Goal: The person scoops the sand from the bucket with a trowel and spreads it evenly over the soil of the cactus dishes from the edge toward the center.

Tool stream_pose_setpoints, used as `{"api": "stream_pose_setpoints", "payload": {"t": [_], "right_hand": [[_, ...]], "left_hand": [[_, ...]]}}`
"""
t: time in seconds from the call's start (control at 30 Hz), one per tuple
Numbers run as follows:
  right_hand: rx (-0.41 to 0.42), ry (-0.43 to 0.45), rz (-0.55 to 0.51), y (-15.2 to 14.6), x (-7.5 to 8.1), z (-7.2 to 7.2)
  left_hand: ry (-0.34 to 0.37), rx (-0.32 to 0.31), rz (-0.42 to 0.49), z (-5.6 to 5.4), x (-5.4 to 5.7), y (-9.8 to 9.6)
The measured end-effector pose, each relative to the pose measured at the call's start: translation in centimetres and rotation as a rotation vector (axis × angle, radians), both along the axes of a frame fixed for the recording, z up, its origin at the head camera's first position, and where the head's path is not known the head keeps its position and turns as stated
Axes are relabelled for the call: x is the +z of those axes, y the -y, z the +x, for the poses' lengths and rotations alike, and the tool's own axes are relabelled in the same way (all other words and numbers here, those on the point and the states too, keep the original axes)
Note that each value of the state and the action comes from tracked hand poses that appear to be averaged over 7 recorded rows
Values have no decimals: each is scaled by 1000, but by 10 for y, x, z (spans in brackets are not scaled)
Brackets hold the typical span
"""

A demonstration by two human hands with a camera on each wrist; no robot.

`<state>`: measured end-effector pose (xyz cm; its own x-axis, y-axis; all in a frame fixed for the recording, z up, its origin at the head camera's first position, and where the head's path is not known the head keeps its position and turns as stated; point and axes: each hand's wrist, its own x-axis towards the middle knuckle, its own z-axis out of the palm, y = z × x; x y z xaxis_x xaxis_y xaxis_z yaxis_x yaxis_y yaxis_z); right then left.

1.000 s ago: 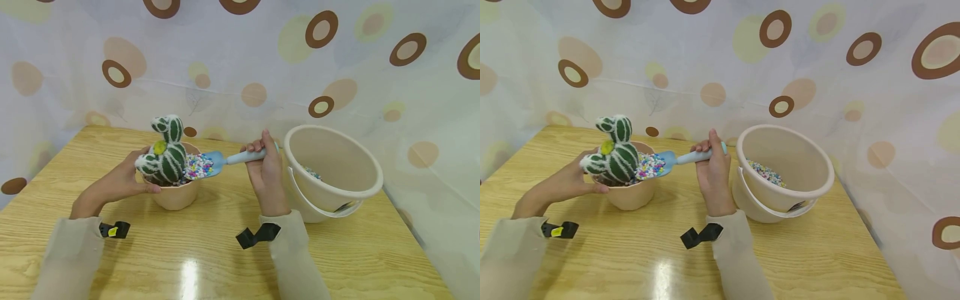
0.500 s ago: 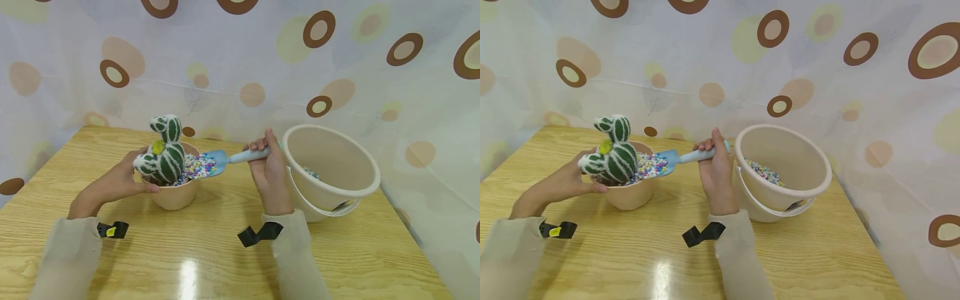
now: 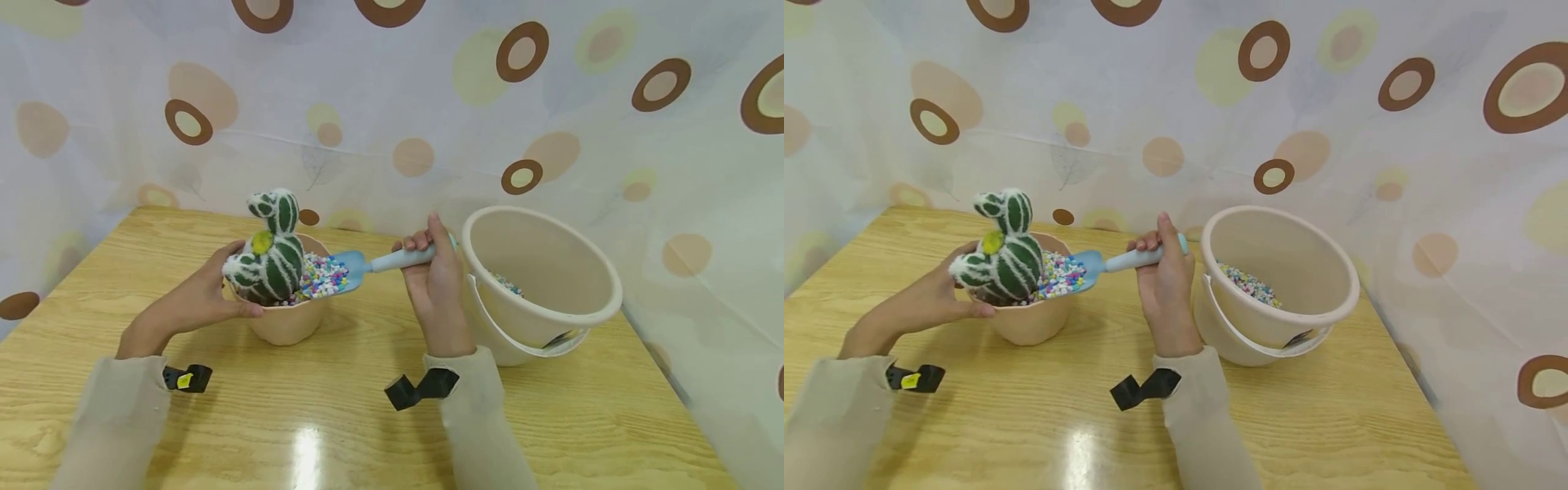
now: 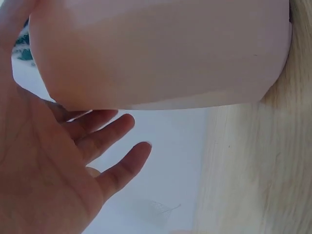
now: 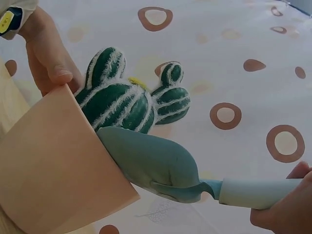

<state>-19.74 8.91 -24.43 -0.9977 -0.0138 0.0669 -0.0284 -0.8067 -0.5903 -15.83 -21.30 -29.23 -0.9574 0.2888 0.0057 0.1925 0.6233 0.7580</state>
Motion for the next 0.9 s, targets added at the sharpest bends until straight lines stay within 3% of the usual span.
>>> {"api": "stream_pose_setpoints", "payload": {"t": [0.2, 0.47, 0.9], "right_hand": [[0, -4, -1, -2, 2, 2], [-10, 12, 19, 3, 1, 5], [-28, -48, 62, 3, 3, 9]], "left_hand": [[52, 16, -38, 4, -1, 9], [43, 30, -30, 6, 8, 3], [48, 3, -103, 4, 6, 4]]}}
